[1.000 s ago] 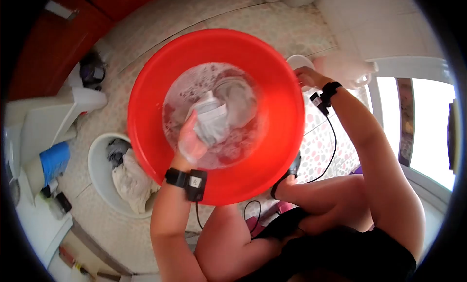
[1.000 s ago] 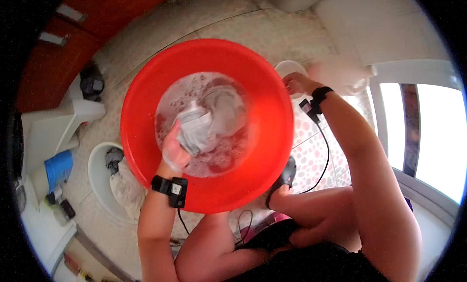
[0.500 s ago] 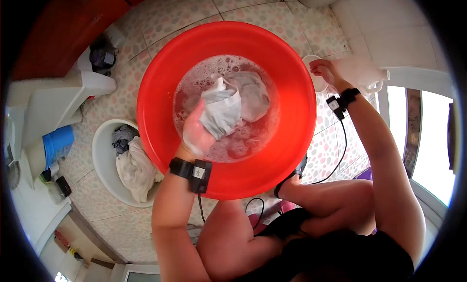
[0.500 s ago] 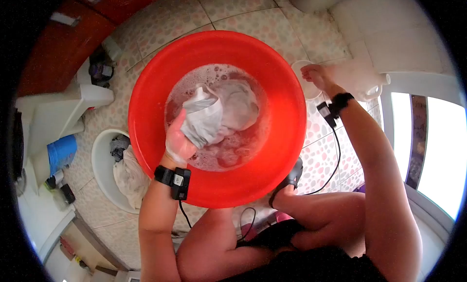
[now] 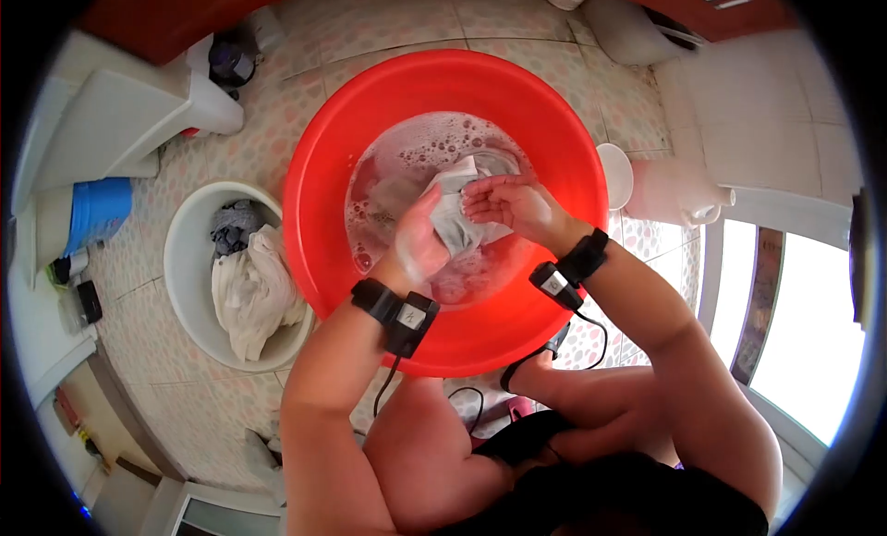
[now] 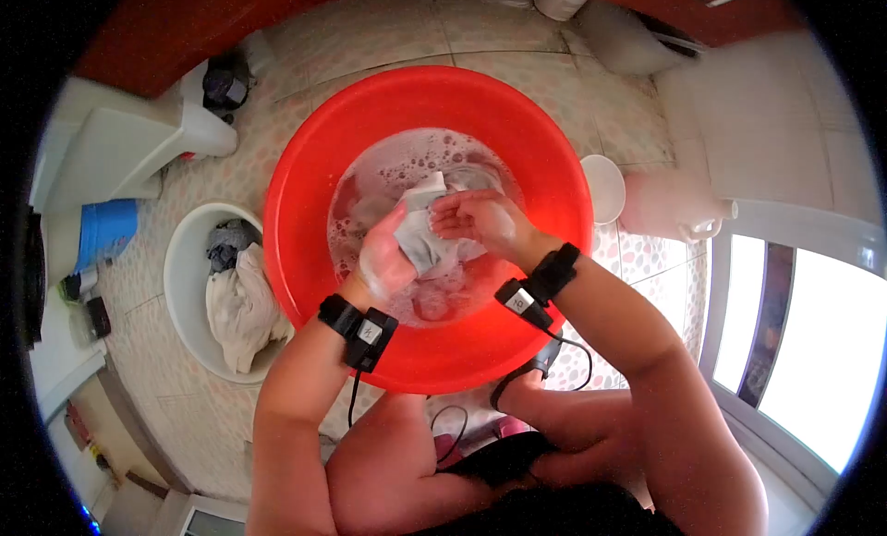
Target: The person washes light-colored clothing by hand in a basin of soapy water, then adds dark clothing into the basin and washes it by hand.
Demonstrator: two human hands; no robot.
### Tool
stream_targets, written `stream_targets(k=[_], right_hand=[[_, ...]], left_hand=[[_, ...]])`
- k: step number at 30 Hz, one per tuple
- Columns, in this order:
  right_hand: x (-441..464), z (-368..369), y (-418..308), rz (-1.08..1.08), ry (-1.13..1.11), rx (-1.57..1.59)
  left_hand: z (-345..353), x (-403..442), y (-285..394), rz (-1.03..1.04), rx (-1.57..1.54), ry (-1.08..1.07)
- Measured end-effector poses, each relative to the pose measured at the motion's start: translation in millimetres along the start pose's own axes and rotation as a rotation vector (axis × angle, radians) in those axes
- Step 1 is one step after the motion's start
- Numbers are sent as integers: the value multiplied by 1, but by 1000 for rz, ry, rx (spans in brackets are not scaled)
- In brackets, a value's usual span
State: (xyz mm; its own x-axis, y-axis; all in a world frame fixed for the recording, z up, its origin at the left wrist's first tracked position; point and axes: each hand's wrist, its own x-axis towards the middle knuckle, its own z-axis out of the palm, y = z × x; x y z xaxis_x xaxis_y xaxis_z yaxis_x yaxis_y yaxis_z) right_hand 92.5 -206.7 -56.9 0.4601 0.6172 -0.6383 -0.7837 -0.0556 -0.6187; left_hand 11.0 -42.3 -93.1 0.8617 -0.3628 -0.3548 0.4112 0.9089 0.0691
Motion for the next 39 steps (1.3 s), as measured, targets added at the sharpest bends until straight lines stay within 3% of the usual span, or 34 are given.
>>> stream_targets(k=[2,4,5,7,10,11,13,14,16,17,18,20,22,24,25,27,31,32,33,35,36,37,38,39], right_hand=[[9,1,7,-13,56,-96],[11,-2,13,-308,149,-754],[7,-4,16,-304,152,-757],[-1,6,14,-548,147,-1110],[2,1,5,-667,237,-1188],[9,1,1,-668,233,-1192],[28,4,-12,-373,145,-350],[33,3,-16,-372,144,-351],[45,0,-20,126,-161,-12],[57,-9,-9,123,2,-174],[55,-9,-10,128,-9,-181],[41,-12,-13,-10,-132,-508],[24,-15,-21,18,-113,-430],[15,-24,-24,66,-35,-463],[13,-23,-22,70,-31,-468],[13,-13,-18,-115,119,-338],[5,37,2,-350,268,-124],[3,48,13,-349,257,-126],[2,59,26,-462,332,-451],[3,72,43,-685,476,-1099],[11,73,35,-687,475,-1087],[25,72,20,-602,622,-986],[36,69,10,-511,769,-881],[47,64,16,-459,736,-622]], left_hand=[[2,-7,5,29,-14,19],[0,-8,5,38,-34,31],[-6,-7,7,33,-25,9],[-7,-6,11,35,-13,-16],[-2,-9,14,46,-46,70],[1,-13,16,-15,-36,47],[6,-18,19,-75,-26,23],[9,-19,21,-85,-12,-28],[12,-20,25,-83,6,-80],[13,-19,30,-74,23,-55],[12,-20,34,-65,37,-30],[3,-23,40,-55,94,75],[-5,-23,38,-53,148,177],[-10,-18,28,37,650,455],[-20,-13,23,35,644,451],[-37,0,17,5,1370,593],[30,-16,18,251,1106,550],[39,-17,20,208,717,492],[44,-16,20,166,331,421],[17,4,-6,291,252,441],[10,15,-19,398,176,455],[15,24,-29,432,248,634],[19,23,-25,422,260,638],[26,22,-17,391,297,665]])
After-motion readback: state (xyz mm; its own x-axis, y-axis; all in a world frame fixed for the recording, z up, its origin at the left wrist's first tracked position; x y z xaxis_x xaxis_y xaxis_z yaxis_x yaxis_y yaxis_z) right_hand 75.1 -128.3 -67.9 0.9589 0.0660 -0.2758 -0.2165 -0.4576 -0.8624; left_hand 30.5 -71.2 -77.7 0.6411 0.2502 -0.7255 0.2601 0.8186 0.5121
